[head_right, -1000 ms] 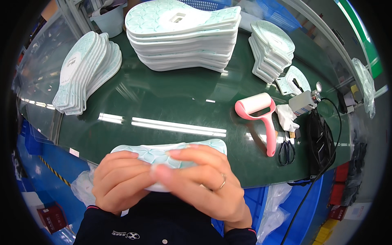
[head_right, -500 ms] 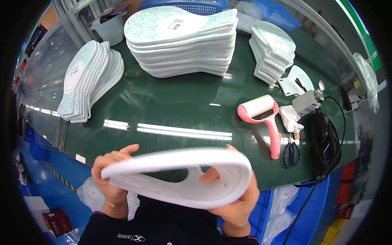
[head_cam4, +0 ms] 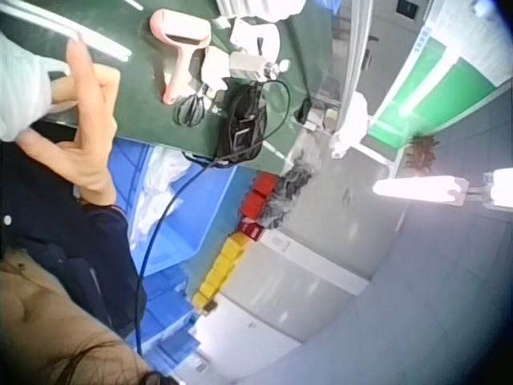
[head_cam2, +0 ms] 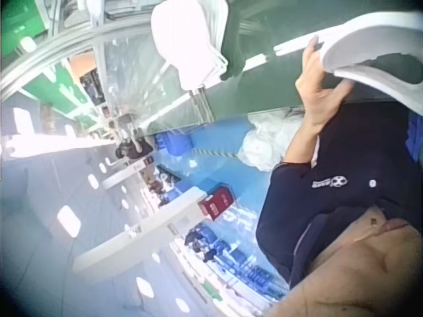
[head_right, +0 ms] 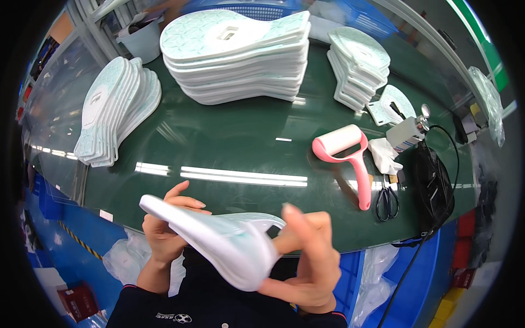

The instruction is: The person picks up white plastic shoe insoles from a stack on a green table. They use a pink lint roller to clean the patterned surface and the plain underside of each insole. After cleaning, the person places the insole back onto the stack. The process is repeated for multiple insoles.

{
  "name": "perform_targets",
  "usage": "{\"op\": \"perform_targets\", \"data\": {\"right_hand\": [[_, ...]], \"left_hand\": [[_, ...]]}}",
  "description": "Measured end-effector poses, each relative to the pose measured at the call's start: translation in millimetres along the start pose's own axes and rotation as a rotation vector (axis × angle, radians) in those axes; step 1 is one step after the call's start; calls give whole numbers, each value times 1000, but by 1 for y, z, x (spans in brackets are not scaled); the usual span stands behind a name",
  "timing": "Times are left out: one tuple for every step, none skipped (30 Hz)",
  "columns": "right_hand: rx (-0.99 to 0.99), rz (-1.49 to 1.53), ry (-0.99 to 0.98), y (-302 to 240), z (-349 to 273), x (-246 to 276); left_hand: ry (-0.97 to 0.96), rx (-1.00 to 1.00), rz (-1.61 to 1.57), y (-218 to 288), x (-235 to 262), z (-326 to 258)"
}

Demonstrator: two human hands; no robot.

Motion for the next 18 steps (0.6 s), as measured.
{"op": "perform_targets", "data": {"right_hand": [[15,-66,-57,-3,2,-5],[26,-125,-103,-7,3,-7],[64,-173,-129,-10,6,-9],[71,-174,-122,-11,7,-9],[78,-175,-116,-12,7,-9],[86,-174,-110,-13,7,-9],[82,-177,-111,-14,7,-8],[78,-179,-112,-14,6,-8],[75,-181,-114,-15,5,-7],[72,-183,-118,-15,4,-7],[70,-184,-121,-14,3,-7],[68,-186,-125,-14,3,-7],[57,-192,-121,-13,3,-7],[46,-199,-116,-13,2,-7],[36,-206,-111,-13,2,-6],[39,-191,-108,-12,1,-6],[42,-176,-104,-10,-1,-5],[45,-162,-99,-9,-2,-5]], "left_hand": [[-22,6,19,-4,-4,1],[-35,8,43,-4,-7,4],[-48,10,68,-4,-11,6],[-54,21,63,-4,-13,7],[-58,31,57,-4,-14,8],[-62,43,52,-4,-15,9],[-66,34,57,-4,-16,8],[-69,25,63,-4,-16,7],[-72,17,68,-4,-17,7],[-63,2,74,-4,-17,7],[-55,-13,80,-3,-17,6],[-46,-28,86,-2,-17,6],[-45,-34,95,-1,-17,7],[-44,-39,105,-1,-16,8],[-44,-45,114,-1,-16,8],[-50,-32,110,-1,-16,8],[-56,-19,106,-1,-15,8],[-63,-6,102,-1,-15,7]]}}
Point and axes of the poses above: each hand's wrist, its own z-axis towards the middle knuckle, its own x-axis out of the back of the hand, y = z × x, the point moved 7 cm from there along z, towards the middle knuckle, and after that the axes turned 14 degrees about x, right-handed, at the moved point
